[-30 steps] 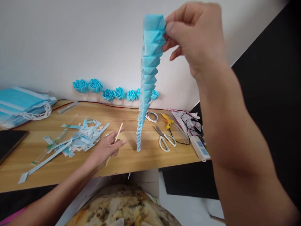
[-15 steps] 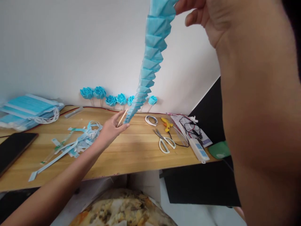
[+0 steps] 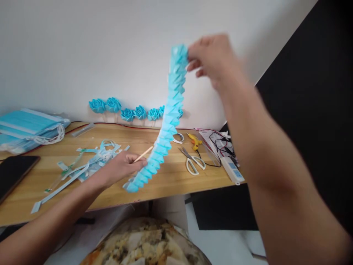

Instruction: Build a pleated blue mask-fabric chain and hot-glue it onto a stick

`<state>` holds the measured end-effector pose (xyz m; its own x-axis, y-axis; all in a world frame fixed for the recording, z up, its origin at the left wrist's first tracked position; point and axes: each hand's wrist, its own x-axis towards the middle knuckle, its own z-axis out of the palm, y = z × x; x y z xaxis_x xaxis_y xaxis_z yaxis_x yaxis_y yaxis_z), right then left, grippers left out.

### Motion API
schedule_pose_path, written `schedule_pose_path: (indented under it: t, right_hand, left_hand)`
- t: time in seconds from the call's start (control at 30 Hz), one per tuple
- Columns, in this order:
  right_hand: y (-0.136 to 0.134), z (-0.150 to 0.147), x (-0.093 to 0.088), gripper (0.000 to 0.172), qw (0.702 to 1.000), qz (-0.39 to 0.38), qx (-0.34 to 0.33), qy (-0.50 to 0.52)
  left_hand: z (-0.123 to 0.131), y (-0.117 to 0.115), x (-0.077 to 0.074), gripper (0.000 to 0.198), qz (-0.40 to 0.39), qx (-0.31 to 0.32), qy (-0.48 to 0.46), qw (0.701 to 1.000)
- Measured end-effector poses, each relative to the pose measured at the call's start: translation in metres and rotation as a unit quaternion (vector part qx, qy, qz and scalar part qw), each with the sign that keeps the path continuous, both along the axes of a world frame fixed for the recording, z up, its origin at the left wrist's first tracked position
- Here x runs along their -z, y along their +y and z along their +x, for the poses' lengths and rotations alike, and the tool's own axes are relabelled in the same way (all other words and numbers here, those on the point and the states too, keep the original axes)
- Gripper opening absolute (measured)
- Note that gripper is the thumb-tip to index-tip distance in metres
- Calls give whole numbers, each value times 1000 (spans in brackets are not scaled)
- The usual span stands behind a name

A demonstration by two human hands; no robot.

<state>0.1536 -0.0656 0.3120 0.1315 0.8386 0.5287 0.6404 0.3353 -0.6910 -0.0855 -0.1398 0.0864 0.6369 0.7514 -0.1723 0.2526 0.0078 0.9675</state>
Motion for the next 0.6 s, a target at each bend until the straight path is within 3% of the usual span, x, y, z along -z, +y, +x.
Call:
schedule_pose_path:
  t: [0.1,0.17,0.23,0.3,0.37,0.43,0.6]
  right_hand:
    - [35,20,82,13,990,-123,-2,72]
    - [55,33,140,15,960,-232,1,160]
    - [69,42,190,15,945,-272,3,182]
    - [79,48,230,15,934,-299,3,194]
    - [87,51,258,13,925,-324,9,197]
    - [96,50,278,22,920,-342,17,193]
    - [125,42,305,35,923,-347,40,162]
  left_hand:
    - [-7,-6,15,47,-29,61,56,996]
    - [-7,-6,29,49,-22,79,91,992]
    - [-3,-1,43,52,-33,84,107,990]
    - [2,4,54,52,-78,82,100,989]
    - [8,10,60,54,-120,76,83,986]
    - [12,14,61,57,-144,75,64,985]
    - [23,22,57,62,-238,54,19,969]
